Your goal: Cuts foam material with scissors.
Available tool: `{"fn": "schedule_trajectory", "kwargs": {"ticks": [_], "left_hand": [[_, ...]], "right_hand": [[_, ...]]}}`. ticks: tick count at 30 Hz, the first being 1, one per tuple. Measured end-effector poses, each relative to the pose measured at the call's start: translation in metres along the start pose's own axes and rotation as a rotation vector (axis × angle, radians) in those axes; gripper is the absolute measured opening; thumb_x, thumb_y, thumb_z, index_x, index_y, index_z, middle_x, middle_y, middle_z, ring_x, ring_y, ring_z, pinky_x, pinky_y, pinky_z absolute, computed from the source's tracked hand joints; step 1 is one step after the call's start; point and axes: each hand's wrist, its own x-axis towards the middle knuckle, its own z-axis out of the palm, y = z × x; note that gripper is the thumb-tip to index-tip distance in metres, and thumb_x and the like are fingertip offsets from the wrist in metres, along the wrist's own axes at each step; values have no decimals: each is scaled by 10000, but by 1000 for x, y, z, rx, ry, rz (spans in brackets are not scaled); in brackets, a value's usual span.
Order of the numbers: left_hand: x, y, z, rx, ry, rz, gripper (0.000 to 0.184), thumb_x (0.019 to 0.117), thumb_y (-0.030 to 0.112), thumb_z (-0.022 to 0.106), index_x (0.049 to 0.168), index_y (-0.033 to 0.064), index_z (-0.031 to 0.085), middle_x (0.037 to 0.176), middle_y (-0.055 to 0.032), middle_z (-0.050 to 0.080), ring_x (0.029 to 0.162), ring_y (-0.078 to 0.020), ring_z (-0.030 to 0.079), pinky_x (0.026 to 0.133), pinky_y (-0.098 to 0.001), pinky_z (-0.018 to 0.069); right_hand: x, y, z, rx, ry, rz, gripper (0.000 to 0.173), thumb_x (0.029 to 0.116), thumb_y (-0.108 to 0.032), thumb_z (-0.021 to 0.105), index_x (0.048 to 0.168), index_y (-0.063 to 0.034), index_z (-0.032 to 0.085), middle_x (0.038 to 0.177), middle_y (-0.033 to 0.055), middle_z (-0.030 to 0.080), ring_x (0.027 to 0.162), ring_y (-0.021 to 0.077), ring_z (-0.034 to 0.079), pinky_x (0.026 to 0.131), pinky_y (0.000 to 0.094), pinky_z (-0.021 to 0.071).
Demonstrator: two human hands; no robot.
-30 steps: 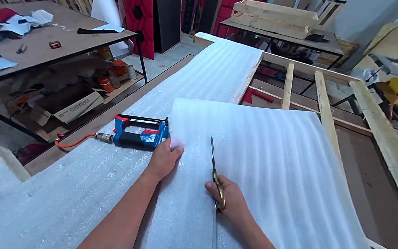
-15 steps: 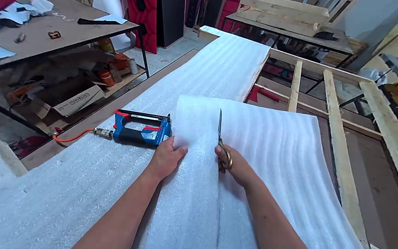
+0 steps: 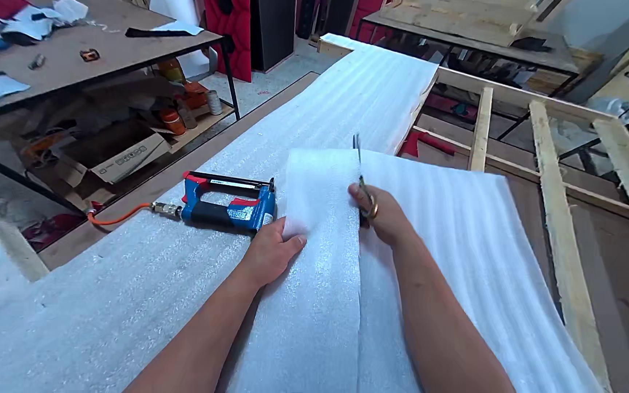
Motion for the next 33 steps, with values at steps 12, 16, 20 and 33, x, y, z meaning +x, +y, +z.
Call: {"fn": "schedule_trajectory", "kwargs": {"ticks": [12, 16, 20, 33], "left_hand": [[61, 125, -69, 781, 127, 121, 400, 979, 257, 675, 1312, 45, 613, 1206, -241, 665, 1105, -398, 657, 962, -691, 474], [154, 103, -86, 997, 75, 196, 596, 981, 376, 665, 1420, -1, 522, 1384, -335, 542, 1303, -491, 523, 1063, -734, 367], [31, 131, -15, 1031, 111, 336, 628, 1020, 375, 573, 1455, -64, 462, 1387, -359, 527, 1304, -525, 507, 1081, -712, 365], [-335, -44, 187, 148, -3, -416, 538, 865, 339, 834, 1235, -2, 646, 1112, -185, 711, 1047, -316, 691, 933, -546, 567]], "right_hand": [[-284, -19, -155, -134, 262, 34, 409, 922, -452, 705, 1231, -189, 655, 782, -22, 647, 583, 92, 610, 513, 283, 556], [-505, 9, -156, -150, 572, 281, 458, 921, -369, 657, 1288, -102, 594, 753, -8, 628, 562, 97, 613, 513, 269, 559], [-671, 28, -121, -51, 545, 354, 444, 990, -290, 643, 1319, -14, 530, 796, -56, 670, 642, 89, 667, 604, 314, 607], [-697, 113, -68, 118, -448, 597, 672, 830, -741, 676, 1140, -145, 678, 792, 53, 705, 637, 201, 687, 602, 407, 608]]}}
